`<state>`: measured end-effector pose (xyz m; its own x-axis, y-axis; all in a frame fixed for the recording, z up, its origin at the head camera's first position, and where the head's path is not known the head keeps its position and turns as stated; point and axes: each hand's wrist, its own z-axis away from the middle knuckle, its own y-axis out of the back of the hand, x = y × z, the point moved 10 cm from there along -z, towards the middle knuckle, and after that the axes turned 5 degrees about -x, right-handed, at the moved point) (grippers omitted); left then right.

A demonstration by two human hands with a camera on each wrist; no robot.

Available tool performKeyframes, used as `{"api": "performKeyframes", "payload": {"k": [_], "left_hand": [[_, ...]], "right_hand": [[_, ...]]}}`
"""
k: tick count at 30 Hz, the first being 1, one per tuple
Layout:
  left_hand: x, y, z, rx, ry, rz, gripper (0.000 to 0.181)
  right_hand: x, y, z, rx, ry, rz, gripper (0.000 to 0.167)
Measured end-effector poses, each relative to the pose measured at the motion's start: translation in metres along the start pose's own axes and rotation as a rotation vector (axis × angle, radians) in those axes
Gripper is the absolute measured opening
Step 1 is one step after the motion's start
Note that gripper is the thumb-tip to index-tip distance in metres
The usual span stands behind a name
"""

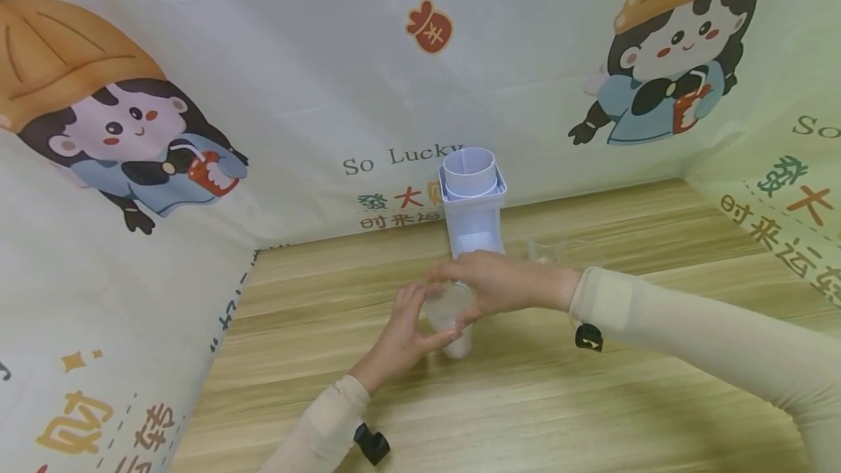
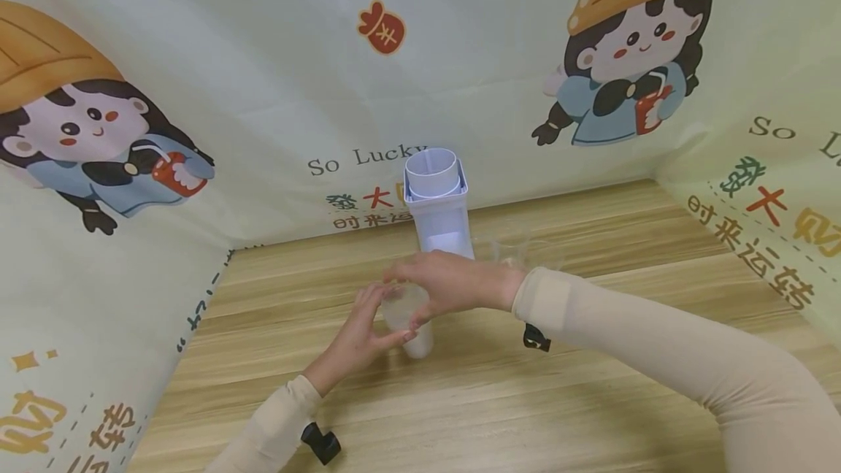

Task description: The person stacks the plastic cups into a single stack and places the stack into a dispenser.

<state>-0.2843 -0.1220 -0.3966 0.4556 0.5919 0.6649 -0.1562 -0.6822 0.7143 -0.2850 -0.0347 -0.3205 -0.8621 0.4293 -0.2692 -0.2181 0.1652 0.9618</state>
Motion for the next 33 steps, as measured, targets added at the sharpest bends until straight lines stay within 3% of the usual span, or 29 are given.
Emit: {"api": "performKeyframes", "payload": {"k": [15,23,33], "left_hand": [[0.000,-0.001,0.000,0.015,-0.010,-0.007,0.067],[0.000,0.000,0.000,0.025,-0.010,-0.011,0.065],[-0.001,0.001,0.000,0.029,-0.007,-0.019,0.065]], "right_hand": [[0.003,-0.005,0.000,0.009,0.002,0.012,0.074],[0.008,0.004,0.005,0.063,0.011,0.017,0.074],[0.035,0.020,0.024,0.127,-0.073,-0.015,0.071]]}}
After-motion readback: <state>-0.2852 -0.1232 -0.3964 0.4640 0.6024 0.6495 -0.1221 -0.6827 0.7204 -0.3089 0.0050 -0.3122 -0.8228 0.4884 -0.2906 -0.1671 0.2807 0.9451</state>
